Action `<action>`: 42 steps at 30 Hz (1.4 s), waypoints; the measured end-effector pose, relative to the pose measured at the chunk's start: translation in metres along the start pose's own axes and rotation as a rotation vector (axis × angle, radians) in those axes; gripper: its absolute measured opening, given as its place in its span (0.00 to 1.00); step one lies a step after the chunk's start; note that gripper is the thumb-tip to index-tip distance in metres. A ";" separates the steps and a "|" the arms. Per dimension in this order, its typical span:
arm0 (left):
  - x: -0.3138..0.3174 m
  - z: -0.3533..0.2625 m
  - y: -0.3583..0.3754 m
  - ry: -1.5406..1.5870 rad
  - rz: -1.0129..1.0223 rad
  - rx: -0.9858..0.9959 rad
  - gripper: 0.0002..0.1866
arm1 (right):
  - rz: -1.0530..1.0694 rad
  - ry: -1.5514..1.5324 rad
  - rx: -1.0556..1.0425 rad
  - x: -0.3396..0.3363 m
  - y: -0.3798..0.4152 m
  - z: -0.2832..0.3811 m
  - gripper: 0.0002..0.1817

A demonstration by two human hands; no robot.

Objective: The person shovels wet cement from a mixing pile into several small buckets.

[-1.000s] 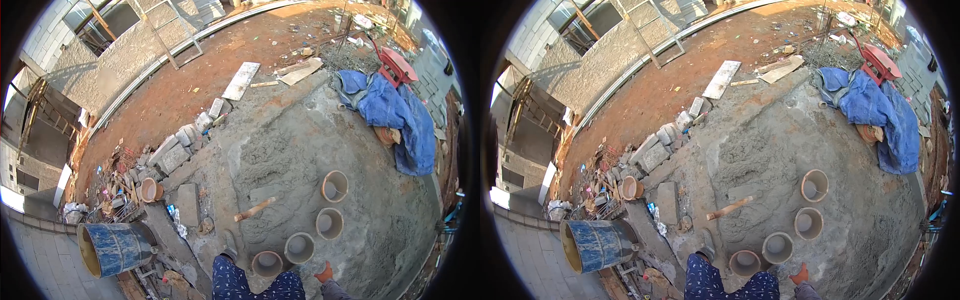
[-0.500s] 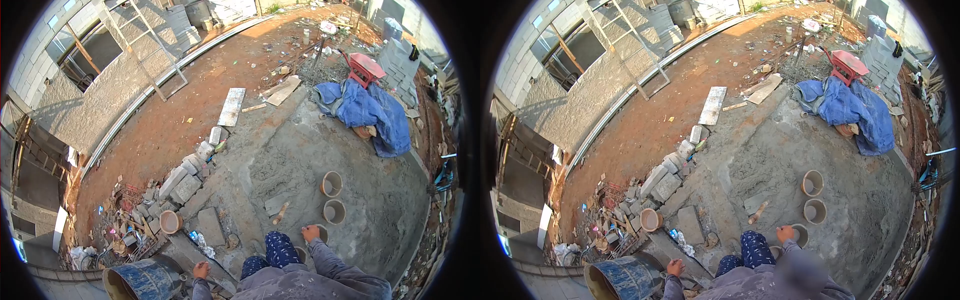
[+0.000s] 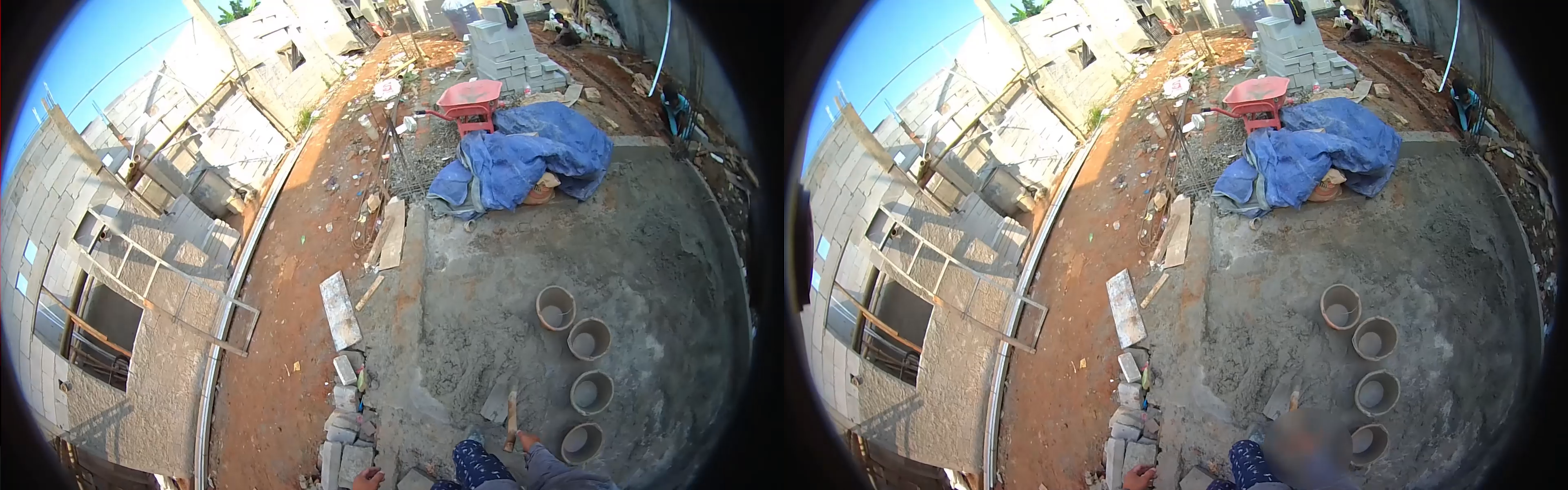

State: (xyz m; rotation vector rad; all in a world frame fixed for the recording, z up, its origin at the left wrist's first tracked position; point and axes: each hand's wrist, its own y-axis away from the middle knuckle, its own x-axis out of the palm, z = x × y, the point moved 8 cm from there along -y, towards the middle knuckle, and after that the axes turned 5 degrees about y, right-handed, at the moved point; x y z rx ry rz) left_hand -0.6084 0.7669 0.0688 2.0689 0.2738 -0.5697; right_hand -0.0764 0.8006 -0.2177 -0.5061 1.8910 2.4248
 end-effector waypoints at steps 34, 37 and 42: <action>0.349 -0.375 -0.337 -0.414 0.837 -0.191 0.43 | -0.428 -0.278 0.123 0.195 0.259 0.345 0.25; 0.360 -0.367 -0.351 -0.449 0.562 0.084 0.35 | -0.287 -0.339 0.101 0.241 0.209 0.315 0.22; 0.442 -0.351 -0.460 -0.237 0.508 0.289 0.25 | -0.251 -0.322 -0.136 0.251 0.050 0.281 0.24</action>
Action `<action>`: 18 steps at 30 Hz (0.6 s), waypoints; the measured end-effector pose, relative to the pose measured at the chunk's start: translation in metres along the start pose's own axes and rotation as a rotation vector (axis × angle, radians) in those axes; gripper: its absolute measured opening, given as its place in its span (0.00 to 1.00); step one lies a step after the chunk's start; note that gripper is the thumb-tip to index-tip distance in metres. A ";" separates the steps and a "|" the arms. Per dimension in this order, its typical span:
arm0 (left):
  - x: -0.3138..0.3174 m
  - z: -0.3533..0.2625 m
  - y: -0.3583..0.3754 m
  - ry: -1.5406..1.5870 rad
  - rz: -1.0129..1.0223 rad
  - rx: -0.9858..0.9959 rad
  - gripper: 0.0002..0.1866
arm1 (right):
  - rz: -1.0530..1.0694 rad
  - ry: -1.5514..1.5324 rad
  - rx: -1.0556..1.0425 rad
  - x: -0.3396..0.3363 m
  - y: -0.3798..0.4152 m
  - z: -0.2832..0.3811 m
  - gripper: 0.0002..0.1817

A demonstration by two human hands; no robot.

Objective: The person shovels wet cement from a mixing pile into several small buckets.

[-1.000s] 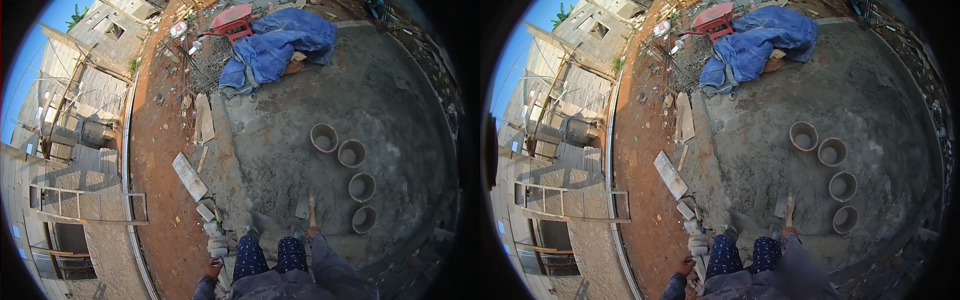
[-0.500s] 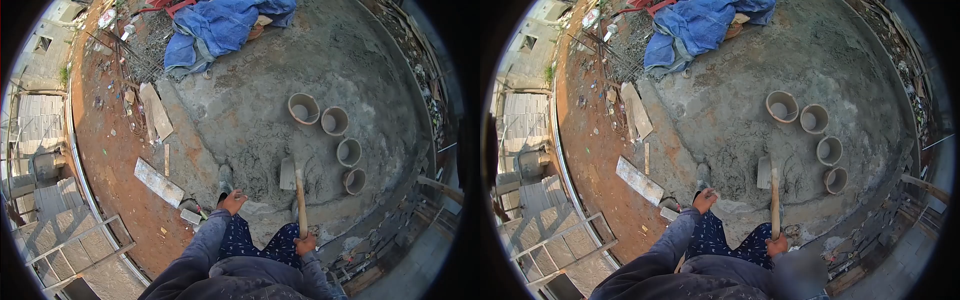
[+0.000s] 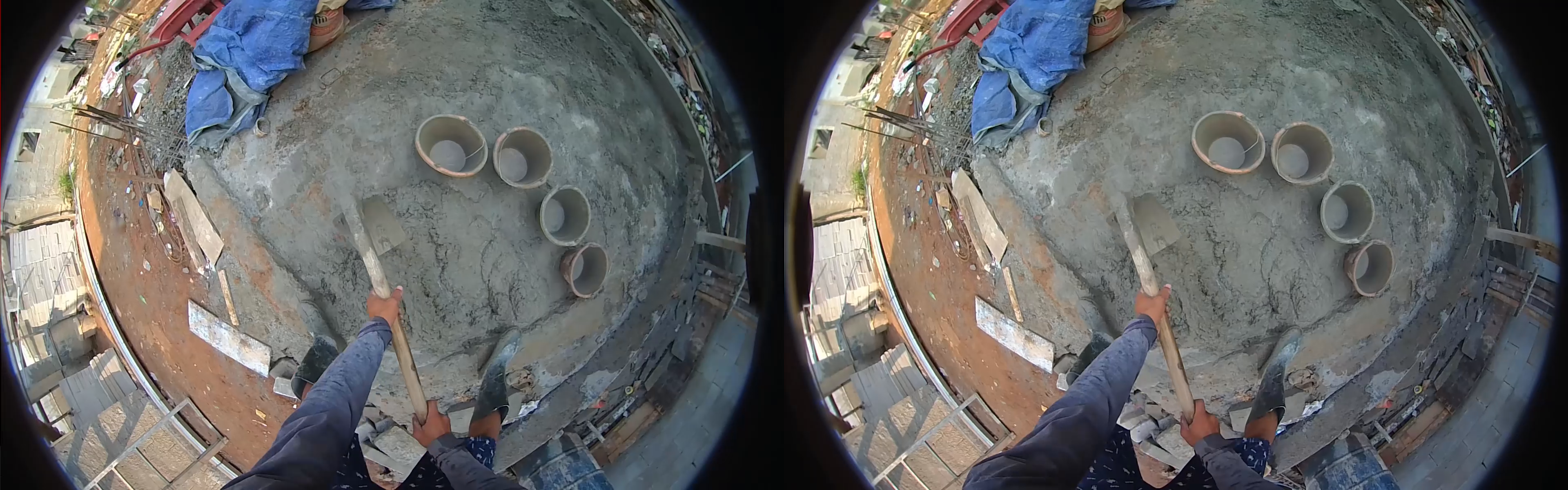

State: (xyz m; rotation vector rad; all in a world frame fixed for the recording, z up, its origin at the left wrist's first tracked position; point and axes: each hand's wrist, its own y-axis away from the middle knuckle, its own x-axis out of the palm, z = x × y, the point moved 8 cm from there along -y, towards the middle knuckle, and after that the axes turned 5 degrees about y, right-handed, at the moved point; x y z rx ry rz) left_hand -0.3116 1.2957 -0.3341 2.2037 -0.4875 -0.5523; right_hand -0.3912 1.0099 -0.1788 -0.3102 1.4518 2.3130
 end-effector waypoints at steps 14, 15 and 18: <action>0.083 -0.032 -0.202 -0.213 0.198 0.083 0.10 | -0.023 -0.247 0.041 0.038 -0.213 0.046 0.23; 0.073 -0.002 -0.172 -0.252 0.183 0.046 0.10 | -0.027 -0.228 0.096 0.051 -0.180 0.026 0.22; 0.041 0.103 -0.094 -0.101 0.107 -0.070 0.15 | 0.020 -0.097 0.175 0.067 -0.087 -0.041 0.22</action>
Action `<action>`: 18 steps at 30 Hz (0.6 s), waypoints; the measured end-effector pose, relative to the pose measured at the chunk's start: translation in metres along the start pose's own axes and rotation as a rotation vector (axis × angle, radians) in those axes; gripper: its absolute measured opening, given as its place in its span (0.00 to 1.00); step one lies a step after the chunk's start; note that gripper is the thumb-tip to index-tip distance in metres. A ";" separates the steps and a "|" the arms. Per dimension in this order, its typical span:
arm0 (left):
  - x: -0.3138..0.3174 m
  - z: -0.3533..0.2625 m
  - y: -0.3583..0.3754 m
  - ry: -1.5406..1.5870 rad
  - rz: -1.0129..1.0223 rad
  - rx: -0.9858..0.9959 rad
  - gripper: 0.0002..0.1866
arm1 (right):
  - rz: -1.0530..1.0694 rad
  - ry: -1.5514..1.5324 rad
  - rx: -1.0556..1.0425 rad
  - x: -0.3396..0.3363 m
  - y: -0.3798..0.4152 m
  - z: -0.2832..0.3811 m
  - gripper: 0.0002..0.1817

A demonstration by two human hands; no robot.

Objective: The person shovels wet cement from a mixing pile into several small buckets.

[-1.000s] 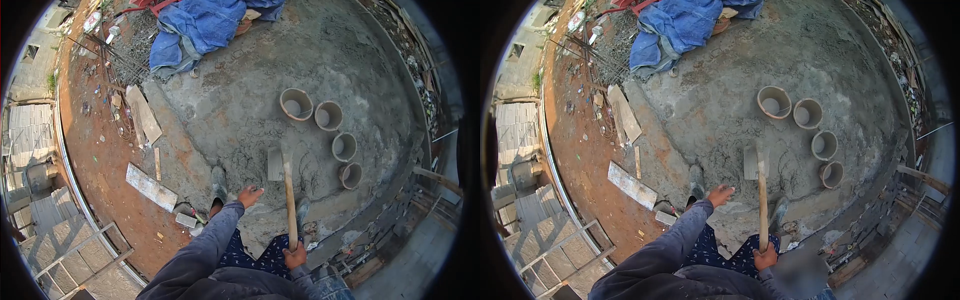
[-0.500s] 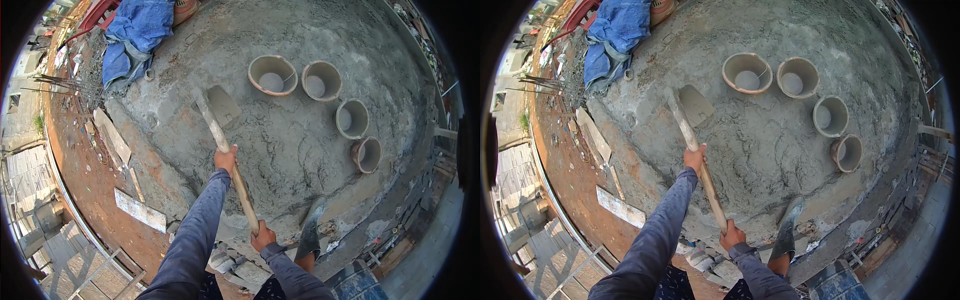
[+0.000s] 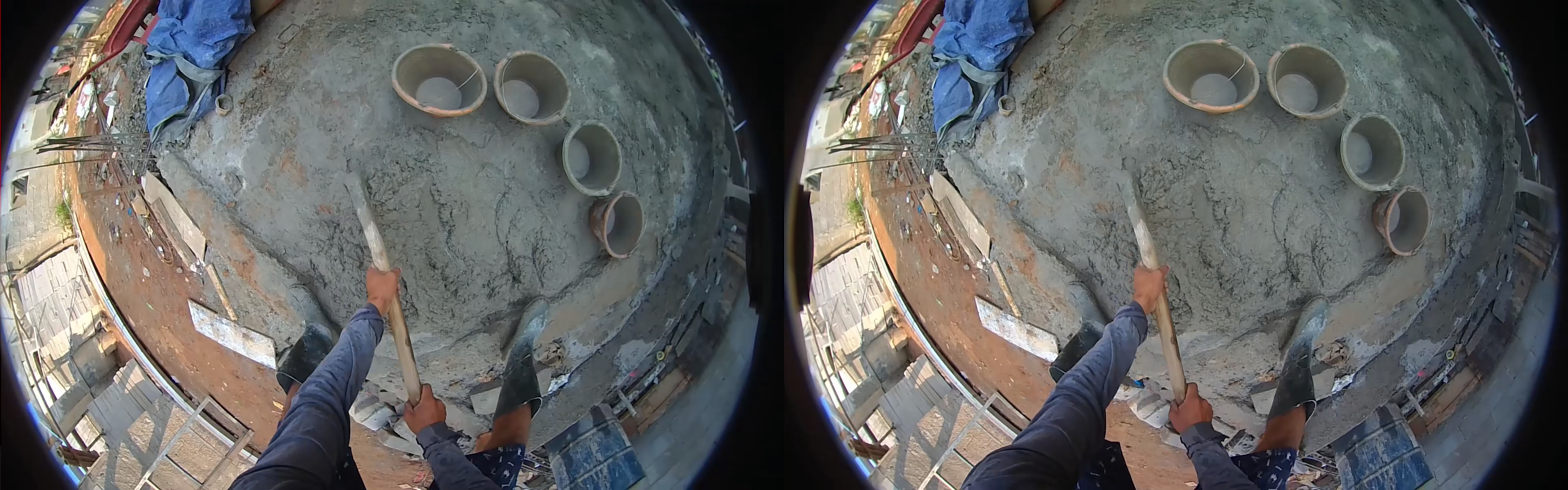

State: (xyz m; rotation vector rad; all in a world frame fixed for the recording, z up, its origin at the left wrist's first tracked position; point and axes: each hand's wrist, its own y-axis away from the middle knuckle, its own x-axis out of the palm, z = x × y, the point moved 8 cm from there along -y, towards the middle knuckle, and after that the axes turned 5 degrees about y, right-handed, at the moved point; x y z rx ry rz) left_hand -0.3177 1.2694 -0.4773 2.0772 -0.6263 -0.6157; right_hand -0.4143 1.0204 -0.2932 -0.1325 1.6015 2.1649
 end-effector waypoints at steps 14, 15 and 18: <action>-0.038 -0.071 0.332 0.448 -0.138 -0.098 0.16 | 0.089 0.322 0.046 -0.124 0.269 -0.057 0.14; -0.034 -0.061 0.338 0.456 -0.154 -0.161 0.16 | 0.086 0.327 0.049 -0.127 0.279 -0.062 0.13; -0.017 -0.004 0.300 0.446 -0.070 -0.299 0.16 | 0.132 0.321 0.073 -0.121 0.268 -0.065 0.13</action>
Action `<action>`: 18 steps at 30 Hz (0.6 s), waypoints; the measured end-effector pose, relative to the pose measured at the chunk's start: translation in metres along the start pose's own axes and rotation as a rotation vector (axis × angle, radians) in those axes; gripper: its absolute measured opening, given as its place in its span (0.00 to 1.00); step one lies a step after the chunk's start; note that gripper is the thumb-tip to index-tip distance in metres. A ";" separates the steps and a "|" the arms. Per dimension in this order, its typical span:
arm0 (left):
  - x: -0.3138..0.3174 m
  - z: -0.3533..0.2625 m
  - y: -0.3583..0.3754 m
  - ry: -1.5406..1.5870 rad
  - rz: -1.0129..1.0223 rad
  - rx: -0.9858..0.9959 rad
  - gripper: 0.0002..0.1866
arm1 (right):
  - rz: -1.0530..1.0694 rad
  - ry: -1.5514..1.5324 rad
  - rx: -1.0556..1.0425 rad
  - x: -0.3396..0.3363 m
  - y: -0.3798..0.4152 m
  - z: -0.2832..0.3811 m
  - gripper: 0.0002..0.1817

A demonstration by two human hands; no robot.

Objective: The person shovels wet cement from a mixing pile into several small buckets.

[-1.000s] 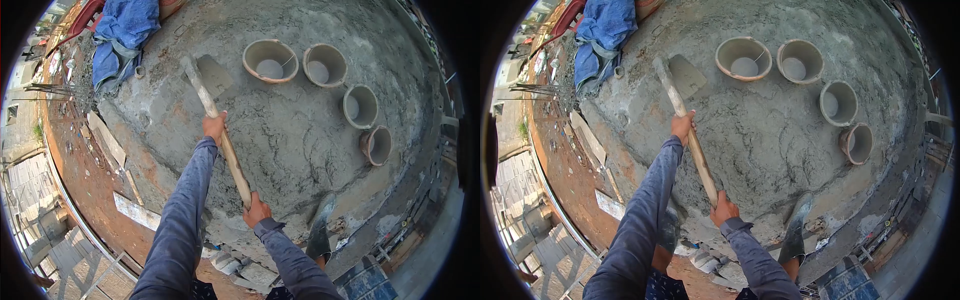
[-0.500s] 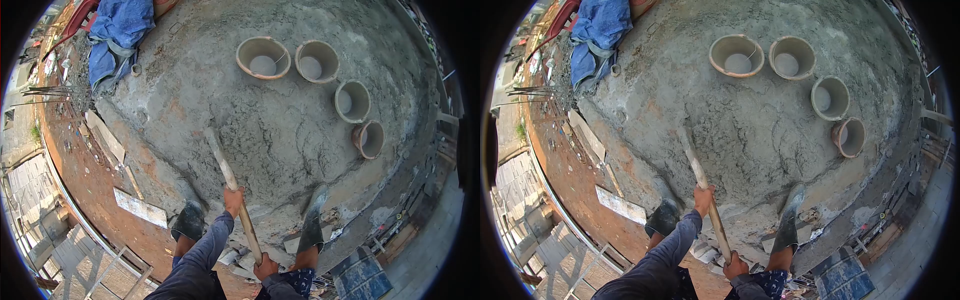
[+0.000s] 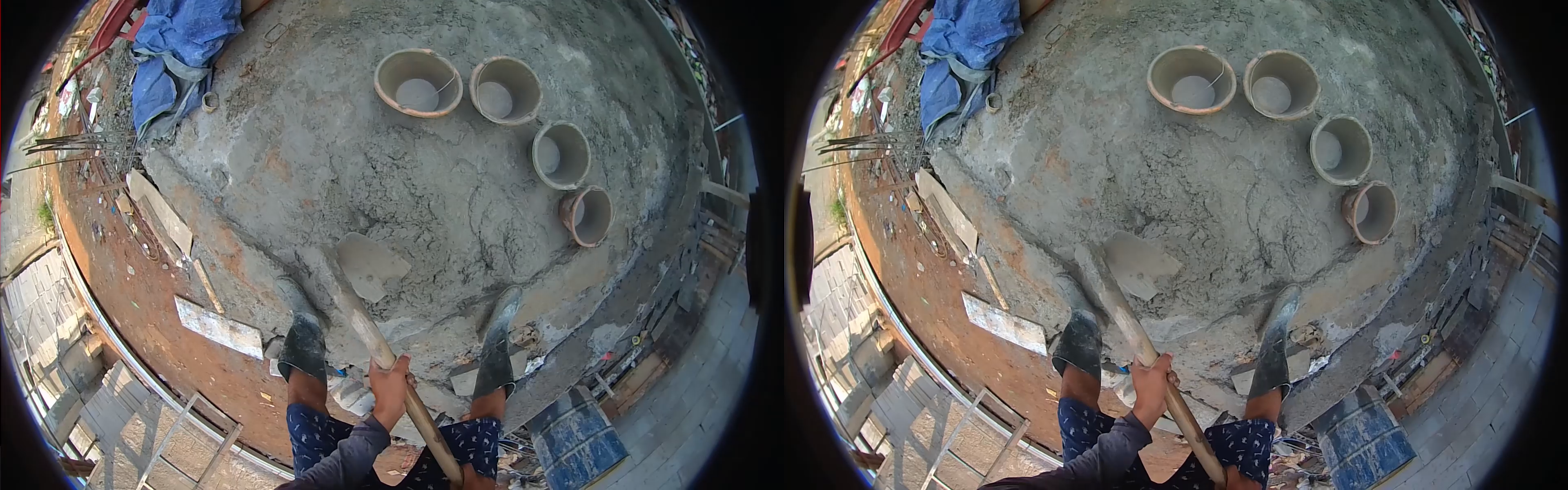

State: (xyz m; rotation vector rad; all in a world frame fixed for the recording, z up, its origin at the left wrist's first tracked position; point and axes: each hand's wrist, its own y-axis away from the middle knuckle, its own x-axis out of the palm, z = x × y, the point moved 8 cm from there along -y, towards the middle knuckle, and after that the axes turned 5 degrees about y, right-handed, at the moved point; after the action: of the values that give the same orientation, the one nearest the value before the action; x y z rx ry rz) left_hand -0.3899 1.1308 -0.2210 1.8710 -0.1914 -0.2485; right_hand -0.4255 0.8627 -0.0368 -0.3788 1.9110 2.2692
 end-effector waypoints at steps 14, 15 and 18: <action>0.121 -0.281 -0.201 -0.247 0.168 0.477 0.15 | -0.244 -0.364 -0.374 -0.071 -0.272 0.226 0.22; 0.132 -0.313 -0.220 -0.273 0.225 0.546 0.11 | -0.262 -0.367 -0.413 -0.087 -0.286 0.245 0.22; 0.158 -0.347 -0.245 -0.348 0.192 0.595 0.08 | -0.282 -0.387 -0.455 -0.114 -0.323 0.276 0.22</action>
State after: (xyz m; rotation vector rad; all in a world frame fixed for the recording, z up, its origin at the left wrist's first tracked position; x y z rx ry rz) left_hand -0.1431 1.4836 -0.3628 2.3643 -0.7456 -0.4163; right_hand -0.2537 1.1969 -0.2660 -0.2176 1.0836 2.3505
